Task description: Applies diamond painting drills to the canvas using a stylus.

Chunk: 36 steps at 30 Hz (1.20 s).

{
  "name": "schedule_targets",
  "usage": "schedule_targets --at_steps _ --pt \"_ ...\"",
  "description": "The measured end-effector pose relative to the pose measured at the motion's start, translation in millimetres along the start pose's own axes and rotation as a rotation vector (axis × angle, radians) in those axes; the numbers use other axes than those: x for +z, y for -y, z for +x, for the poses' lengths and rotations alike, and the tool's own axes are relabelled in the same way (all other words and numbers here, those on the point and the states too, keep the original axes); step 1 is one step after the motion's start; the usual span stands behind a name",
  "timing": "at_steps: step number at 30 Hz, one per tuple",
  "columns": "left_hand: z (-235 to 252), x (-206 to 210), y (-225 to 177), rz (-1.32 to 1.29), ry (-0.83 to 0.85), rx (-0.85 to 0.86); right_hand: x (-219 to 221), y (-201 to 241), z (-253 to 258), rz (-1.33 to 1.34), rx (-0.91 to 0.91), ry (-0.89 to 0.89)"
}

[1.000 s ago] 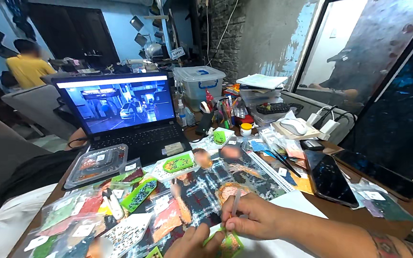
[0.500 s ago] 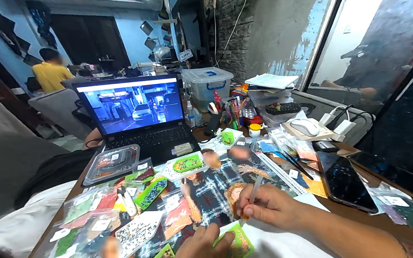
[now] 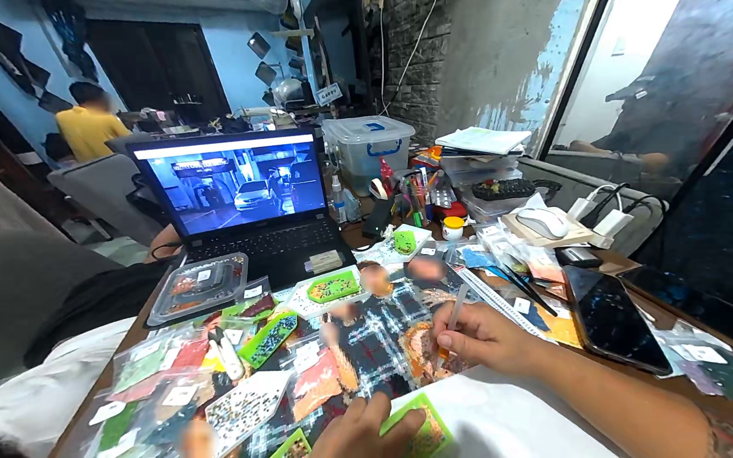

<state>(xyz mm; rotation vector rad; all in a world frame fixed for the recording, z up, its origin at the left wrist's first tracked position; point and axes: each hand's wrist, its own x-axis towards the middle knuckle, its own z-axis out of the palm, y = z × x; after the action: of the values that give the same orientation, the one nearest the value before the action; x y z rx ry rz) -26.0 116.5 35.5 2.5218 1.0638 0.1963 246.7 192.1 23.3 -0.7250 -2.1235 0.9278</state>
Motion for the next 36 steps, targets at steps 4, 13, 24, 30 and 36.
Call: schedule_targets --at_steps 4,13,24,30,36 --pt "-0.5 0.8 0.9 -0.005 0.003 -0.002 -1.1 -1.2 0.3 -0.004 0.003 -0.003" --pt "-0.7 0.8 -0.1 0.007 -0.002 -0.002 -3.3 -4.3 0.6 0.007 -0.004 -0.004" --pt "-1.3 2.4 0.8 0.01 -0.037 0.015 -5.4 -4.5 0.1 -0.01 0.034 -0.011" --pt "-2.7 5.2 1.1 0.024 -0.081 0.027 -5.9 -5.5 0.2 -0.019 0.045 -0.012" --pt "-2.6 8.2 2.5 0.037 -0.112 0.046 -6.9 -5.8 -0.3 -0.015 0.055 -0.013"
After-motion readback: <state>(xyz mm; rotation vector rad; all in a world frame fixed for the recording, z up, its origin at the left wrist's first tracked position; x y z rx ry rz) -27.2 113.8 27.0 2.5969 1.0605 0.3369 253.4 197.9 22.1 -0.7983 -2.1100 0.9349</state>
